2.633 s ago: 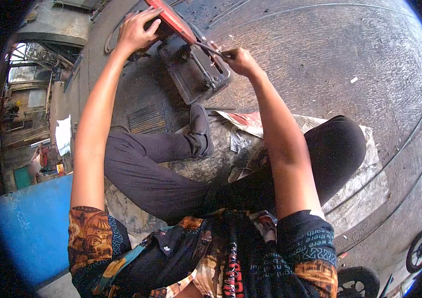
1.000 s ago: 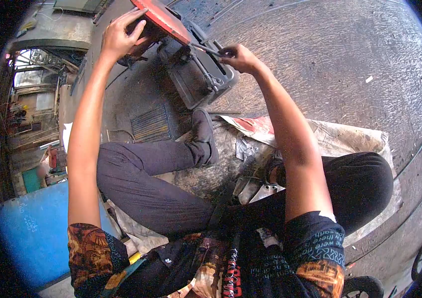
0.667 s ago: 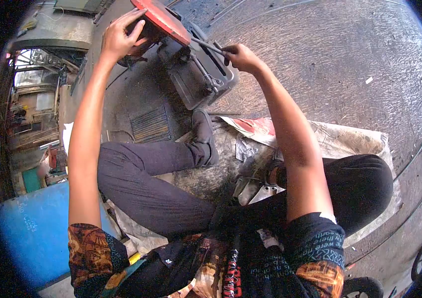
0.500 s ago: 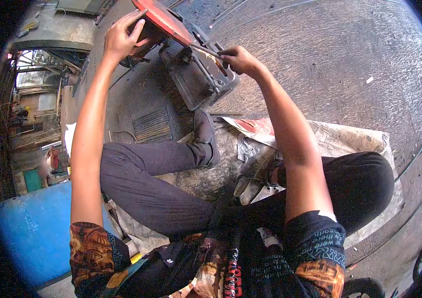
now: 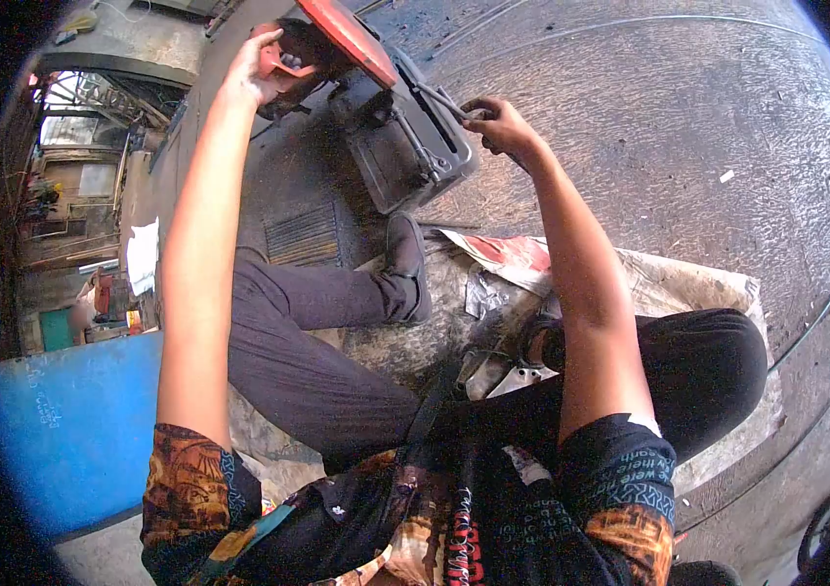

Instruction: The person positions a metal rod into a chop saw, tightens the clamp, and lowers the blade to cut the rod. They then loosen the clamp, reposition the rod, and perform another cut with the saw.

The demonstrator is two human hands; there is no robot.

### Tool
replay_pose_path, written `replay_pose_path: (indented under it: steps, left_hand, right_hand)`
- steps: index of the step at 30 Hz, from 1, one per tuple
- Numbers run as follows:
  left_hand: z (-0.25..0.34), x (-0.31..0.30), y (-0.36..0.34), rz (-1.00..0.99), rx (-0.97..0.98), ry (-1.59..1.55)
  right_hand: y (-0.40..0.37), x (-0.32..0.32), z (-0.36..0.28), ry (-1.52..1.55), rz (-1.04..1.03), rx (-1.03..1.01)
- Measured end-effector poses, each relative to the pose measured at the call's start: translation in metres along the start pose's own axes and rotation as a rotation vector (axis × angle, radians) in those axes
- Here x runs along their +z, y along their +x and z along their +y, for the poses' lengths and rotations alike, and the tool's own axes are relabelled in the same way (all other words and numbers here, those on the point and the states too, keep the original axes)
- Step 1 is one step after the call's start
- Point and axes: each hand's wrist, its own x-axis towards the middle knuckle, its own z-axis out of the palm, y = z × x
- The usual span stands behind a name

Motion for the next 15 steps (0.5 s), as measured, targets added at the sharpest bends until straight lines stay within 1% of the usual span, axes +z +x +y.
replay_pose_path:
  steps: [1,6,10,13,14,15]
  left_hand:
    - [0.0,-0.004,0.005,0.001,0.001,0.001]
    - [-0.004,-0.013,0.013,-0.07,0.011,-0.027]
    - [-0.001,-0.017,0.024,-0.018,-0.043,-0.032]
    - [-0.004,-0.02,0.024,-0.081,-0.03,0.009]
    - [-0.002,-0.008,0.005,-0.08,0.009,0.042]
    - [-0.001,-0.002,-0.004,-0.077,0.049,0.075]
  right_hand:
    - [0.0,0.0,0.0,-0.025,0.015,0.021]
    - [0.007,0.005,0.007,-0.049,0.007,-0.003]
    - [0.014,0.008,0.008,-0.097,-0.006,-0.039]
    - [0.018,0.011,0.006,-0.156,0.02,-0.032]
    - [0.021,0.011,0.007,-0.157,0.022,-0.031]
    - [0.024,0.012,0.01,-0.165,0.029,-0.073]
